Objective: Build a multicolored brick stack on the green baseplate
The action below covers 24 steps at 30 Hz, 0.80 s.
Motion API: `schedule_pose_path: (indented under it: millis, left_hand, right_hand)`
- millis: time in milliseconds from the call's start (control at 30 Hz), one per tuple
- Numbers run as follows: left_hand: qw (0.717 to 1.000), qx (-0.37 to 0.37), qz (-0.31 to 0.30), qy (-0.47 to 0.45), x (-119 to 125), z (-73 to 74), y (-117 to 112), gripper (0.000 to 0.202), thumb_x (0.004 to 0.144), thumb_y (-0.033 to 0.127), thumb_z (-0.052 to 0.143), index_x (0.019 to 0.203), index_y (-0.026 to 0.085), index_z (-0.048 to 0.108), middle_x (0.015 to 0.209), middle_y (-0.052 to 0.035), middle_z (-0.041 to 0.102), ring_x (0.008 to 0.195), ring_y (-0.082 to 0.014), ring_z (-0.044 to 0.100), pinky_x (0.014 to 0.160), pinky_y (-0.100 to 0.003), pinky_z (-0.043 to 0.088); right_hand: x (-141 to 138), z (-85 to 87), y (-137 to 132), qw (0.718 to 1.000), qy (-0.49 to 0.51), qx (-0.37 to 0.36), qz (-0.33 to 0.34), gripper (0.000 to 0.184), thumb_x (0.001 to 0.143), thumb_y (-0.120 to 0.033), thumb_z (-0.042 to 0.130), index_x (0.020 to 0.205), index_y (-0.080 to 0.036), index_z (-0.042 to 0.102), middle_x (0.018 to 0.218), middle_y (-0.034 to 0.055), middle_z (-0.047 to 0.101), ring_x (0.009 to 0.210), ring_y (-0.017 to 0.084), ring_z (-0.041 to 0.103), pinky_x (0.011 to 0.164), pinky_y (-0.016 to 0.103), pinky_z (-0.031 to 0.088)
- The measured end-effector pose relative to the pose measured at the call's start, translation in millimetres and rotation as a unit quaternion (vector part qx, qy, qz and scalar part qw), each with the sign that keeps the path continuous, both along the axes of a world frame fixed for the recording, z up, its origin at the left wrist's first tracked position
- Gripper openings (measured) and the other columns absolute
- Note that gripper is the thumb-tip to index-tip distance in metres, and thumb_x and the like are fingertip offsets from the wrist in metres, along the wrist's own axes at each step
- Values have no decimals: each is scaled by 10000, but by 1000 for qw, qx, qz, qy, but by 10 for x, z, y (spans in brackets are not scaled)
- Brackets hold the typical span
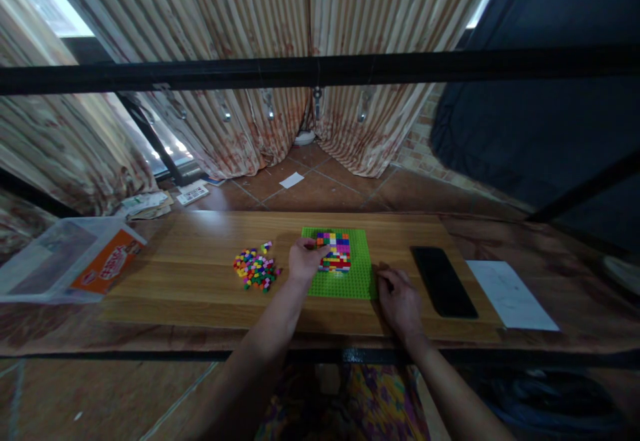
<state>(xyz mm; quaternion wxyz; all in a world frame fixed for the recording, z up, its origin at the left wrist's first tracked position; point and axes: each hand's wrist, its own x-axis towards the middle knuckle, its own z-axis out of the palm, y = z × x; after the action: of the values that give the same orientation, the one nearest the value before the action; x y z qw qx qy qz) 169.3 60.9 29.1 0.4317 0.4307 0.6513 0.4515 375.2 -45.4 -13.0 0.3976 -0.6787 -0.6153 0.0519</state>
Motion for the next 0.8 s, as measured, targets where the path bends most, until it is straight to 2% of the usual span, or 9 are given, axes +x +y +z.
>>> schedule_pose_path:
  millis: [100,200,367,467,600,800]
  left_hand:
    - [999,12,-9,-43,-16,-47,-1,299,549,289,847,744,164,657,667,31,632,613,-108,587,596,-228,451]
    - [999,25,-17,-46,-66,-40,-18,256,579,284,823,744,163,670,676,21,644,623,-113,590,607,-231,455]
    - [996,65,-42,50,-174,66,-67,38,700,178,701,738,174,698,695,13,670,642,-115,586,643,-236,454]
    - [991,81,-70,82,-197,137,-120,87,747,133,648,763,185,715,746,4,697,689,-125,608,704,-252,478]
    - [962,137,-118,204,-174,216,-196,132,787,142,646,866,206,730,917,-31,720,851,-164,641,833,-310,497]
    - [908,173,-144,353,-123,314,-241,129,834,165,617,881,226,721,967,-53,708,953,-218,616,903,-373,457]
  right_hand:
    - [-2,-5,3,1000,1,1,-7,295,923,-318,448,886,-198,714,953,104,689,829,221,641,788,365,513]
    - [-9,5,3,1000,-3,-6,-14,299,922,-315,442,877,-197,713,943,103,690,814,220,641,773,361,511]
    - [-20,31,1,1000,-6,3,-9,290,919,-292,442,872,-187,708,936,109,692,822,222,641,778,363,513]
    - [-23,34,3,1000,-7,8,-9,286,918,-290,444,871,-187,706,931,109,694,822,222,641,781,366,514]
    - [-23,29,6,1000,-8,9,-10,288,917,-293,444,866,-186,707,941,114,698,828,227,643,793,374,514]
    - [-17,23,8,1000,-8,-1,-19,287,912,-298,448,872,-186,710,952,118,696,832,231,647,788,372,515]
